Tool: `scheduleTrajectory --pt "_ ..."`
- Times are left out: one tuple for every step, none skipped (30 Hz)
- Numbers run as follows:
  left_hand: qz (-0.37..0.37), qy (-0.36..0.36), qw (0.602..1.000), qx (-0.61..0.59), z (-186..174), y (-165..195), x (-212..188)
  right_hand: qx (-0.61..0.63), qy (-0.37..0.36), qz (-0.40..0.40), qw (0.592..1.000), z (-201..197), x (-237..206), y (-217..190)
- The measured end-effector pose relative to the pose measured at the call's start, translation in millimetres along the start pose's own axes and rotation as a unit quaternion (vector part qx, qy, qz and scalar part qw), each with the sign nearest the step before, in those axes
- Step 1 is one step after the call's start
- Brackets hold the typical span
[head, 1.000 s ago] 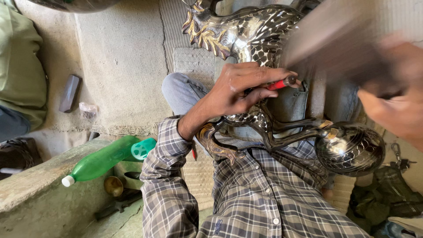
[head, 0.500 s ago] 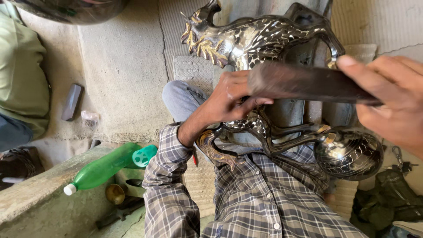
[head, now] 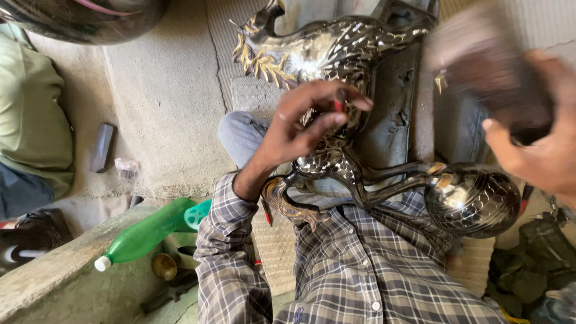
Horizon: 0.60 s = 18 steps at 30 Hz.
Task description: The person uses a hammer and a small red-handled punch to emboss a decorative pattern on a silver-colored metal object shaped like a bird. They repeatedly strike the punch along the surface, repositioning the object as needed to access different areas.
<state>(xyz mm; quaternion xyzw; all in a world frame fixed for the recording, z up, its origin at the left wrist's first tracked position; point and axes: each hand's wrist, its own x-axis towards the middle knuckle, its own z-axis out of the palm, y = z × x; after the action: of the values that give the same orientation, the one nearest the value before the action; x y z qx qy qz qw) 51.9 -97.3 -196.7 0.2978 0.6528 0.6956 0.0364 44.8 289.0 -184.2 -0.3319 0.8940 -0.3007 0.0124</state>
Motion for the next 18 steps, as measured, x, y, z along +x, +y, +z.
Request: scheduleTrajectory --pt "-0.008 0.014 0.999 -0.027 0 1 1 0.016 0.021 0.026 0.999 11 -15 11" --pt "-0.013 0.015 1.000 -0.009 2 2 2 0.051 0.046 0.071 0.995 20 -28 20" --pt "-0.019 0.016 1.000 0.009 4 2 4 0.108 0.071 0.115 0.985 26 -45 24" --pt "-0.025 0.018 0.999 0.026 7 2 5 0.201 0.095 0.153 0.963 33 -56 27" --pt "-0.029 0.017 0.999 0.035 10 2 6 0.292 0.126 0.187 0.930 40 -64 27" --pt "-0.032 0.015 0.998 0.046 13 2 7 0.342 0.169 0.189 0.905 57 -67 23" --pt "-0.036 0.013 0.998 0.056 16 2 7 0.358 0.186 0.199 0.893 67 -69 18" --pt "-0.048 0.015 0.996 0.069 18 2 7 0.373 0.204 0.208 0.881 73 -68 11" --pt "-0.059 0.017 0.995 0.082 19 3 8 0.357 0.196 0.223 0.886 78 -68 7" --pt "-0.072 0.020 0.993 0.096 20 3 7 0.345 0.196 0.238 0.886 79 -70 6" --pt "-0.064 0.020 0.992 0.109 21 5 6 0.334 0.196 0.253 0.886 82 -72 5" --pt "-0.056 0.021 0.991 0.124 22 6 4 0.330 0.205 0.265 0.882 79 -75 8" --pt "-0.046 0.022 0.989 0.137 23 6 4 0.325 0.215 0.278 0.878 76 -78 9" --pt "-0.042 0.022 0.988 0.145 24 6 4 0.318 0.199 0.286 0.882 72 -83 13" --pt "-0.040 0.023 0.987 0.152 25 6 4 0.312 0.181 0.294 0.885 65 -89 16" --pt "-0.037 0.024 0.985 0.165 26 5 4 0.312 0.167 0.306 0.884 62 -93 20" --pt "-0.033 0.026 0.983 0.179 27 4 5 0.313 0.152 0.318 0.882 59 -97 23" --pt "-0.025 0.027 0.980 0.197 28 3 6 0.317 0.143 0.333 0.876 57 -101 26"
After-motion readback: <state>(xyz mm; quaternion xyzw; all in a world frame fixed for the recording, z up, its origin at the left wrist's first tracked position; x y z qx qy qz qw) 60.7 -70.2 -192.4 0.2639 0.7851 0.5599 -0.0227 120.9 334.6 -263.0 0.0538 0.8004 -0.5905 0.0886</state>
